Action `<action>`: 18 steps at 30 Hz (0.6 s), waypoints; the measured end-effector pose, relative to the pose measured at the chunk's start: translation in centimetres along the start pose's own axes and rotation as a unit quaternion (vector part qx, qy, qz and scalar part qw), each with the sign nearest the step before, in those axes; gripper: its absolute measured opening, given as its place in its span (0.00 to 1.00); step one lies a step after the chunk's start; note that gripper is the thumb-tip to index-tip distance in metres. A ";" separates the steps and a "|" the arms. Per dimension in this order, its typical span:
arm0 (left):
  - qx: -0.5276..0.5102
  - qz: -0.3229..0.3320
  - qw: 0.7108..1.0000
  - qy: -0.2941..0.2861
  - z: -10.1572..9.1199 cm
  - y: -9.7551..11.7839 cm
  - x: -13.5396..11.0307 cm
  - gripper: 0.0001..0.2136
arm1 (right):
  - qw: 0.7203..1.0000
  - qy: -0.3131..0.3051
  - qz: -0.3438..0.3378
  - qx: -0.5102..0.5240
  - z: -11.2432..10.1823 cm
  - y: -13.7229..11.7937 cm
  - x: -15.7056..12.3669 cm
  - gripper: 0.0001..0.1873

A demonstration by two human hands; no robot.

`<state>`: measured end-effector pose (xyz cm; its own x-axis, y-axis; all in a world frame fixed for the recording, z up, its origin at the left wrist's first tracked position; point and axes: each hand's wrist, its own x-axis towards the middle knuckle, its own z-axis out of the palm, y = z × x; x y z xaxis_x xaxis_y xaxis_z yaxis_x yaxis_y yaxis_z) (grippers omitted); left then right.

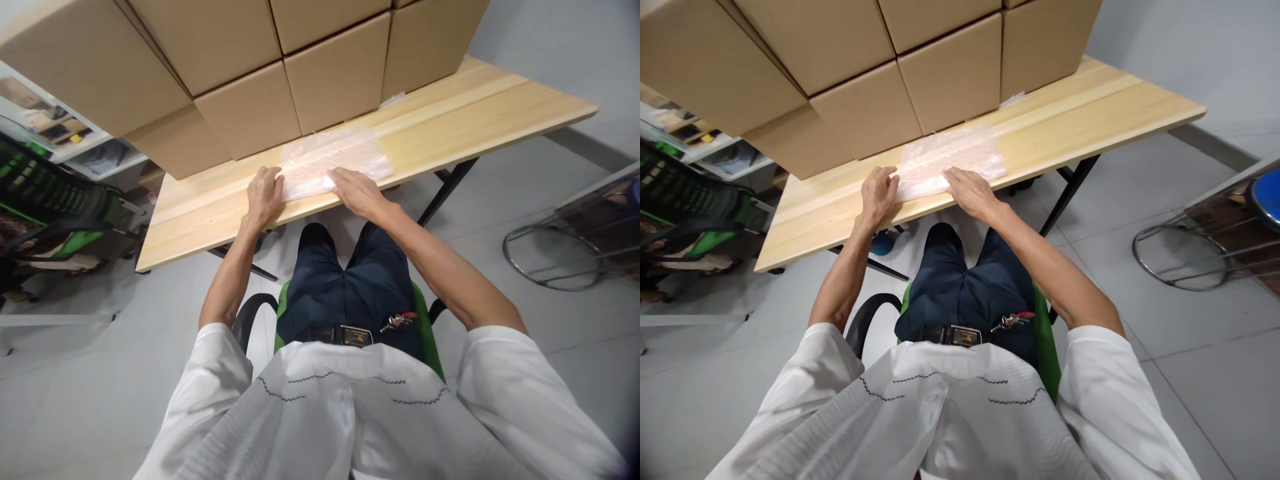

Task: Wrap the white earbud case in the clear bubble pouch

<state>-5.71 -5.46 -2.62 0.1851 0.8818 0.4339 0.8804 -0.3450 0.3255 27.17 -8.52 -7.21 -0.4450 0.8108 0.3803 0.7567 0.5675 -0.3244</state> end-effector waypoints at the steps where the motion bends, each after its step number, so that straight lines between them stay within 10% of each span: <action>1: 0.001 0.026 1.000 0.002 0.1 0.5 -0.1 0.26 | 1.000 0.004 -0.002 0.003 0.0 0.0 0.0 0.38; 8: -0.030 0.202 0.975 -0.084 3.7 6.0 0.2 0.25 | 1.000 0.000 0.005 0.017 -0.3 -0.5 0.2 0.36; 18: -0.040 0.169 0.973 -0.149 4.8 7.4 -0.2 0.31 | 0.999 -0.005 0.006 0.051 -0.5 -0.3 0.4 0.39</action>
<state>2.87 -6.63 -4.27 0.5877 0.7630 0.2692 0.7118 -0.6458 0.2762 27.01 -8.44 -6.56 -0.4417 0.8184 0.3677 0.7090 0.5695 -0.4159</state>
